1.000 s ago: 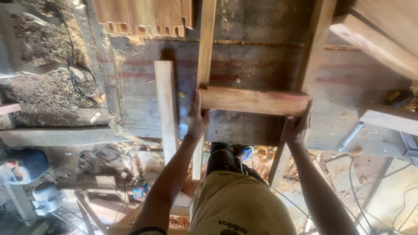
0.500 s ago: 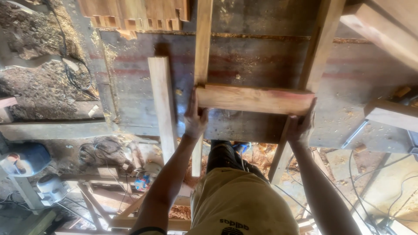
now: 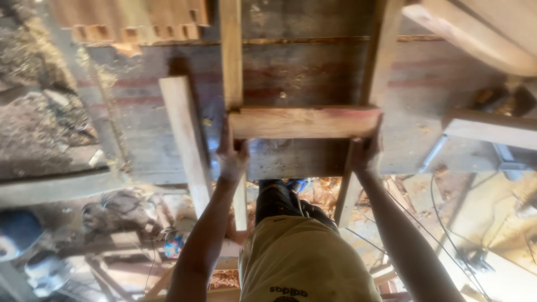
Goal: The person assembles a wooden frame on the workshop floor, fitting horizontal slats into mortise holes cut into the frame rails and pressing them into place. They pick up slats one at a time from a stack, align each with the holes, and near the end pick up a hammer to tap a joint.
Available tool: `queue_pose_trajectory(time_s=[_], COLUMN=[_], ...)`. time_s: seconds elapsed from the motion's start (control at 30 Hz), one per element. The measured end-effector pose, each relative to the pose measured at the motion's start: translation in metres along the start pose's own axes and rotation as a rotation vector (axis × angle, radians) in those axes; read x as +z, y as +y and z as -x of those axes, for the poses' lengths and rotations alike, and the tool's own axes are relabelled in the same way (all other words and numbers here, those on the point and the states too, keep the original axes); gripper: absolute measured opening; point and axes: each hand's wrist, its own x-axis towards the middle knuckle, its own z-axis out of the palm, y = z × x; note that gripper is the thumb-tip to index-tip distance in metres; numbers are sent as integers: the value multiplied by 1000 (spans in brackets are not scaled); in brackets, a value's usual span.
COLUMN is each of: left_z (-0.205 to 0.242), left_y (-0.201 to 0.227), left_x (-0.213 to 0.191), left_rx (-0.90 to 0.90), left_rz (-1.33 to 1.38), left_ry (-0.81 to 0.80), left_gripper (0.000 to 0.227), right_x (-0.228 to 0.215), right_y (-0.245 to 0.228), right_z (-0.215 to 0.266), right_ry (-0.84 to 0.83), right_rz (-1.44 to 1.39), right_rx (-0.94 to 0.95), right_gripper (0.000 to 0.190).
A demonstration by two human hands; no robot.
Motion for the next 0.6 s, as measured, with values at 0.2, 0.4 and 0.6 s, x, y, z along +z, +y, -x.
queue_pose_trajectory(time_s=[0.2,0.4,0.6], left_z=[-3,-1,10], left_y=[9,10,-5], left_x=[-4,-2,0], left_rx=[-10,-16,-183], left_rz=[-58,-84,187], left_ry=[-31,-40,-73], left_gripper=[67,74,92], right_x=[4,7,-3], right_y=[1,3,-1], right_z=[2,4,-2], right_ry=[33,29,-45], right_rz=[32,13,-60], right_rx=[13,9,29], right_gripper=[74,75,80])
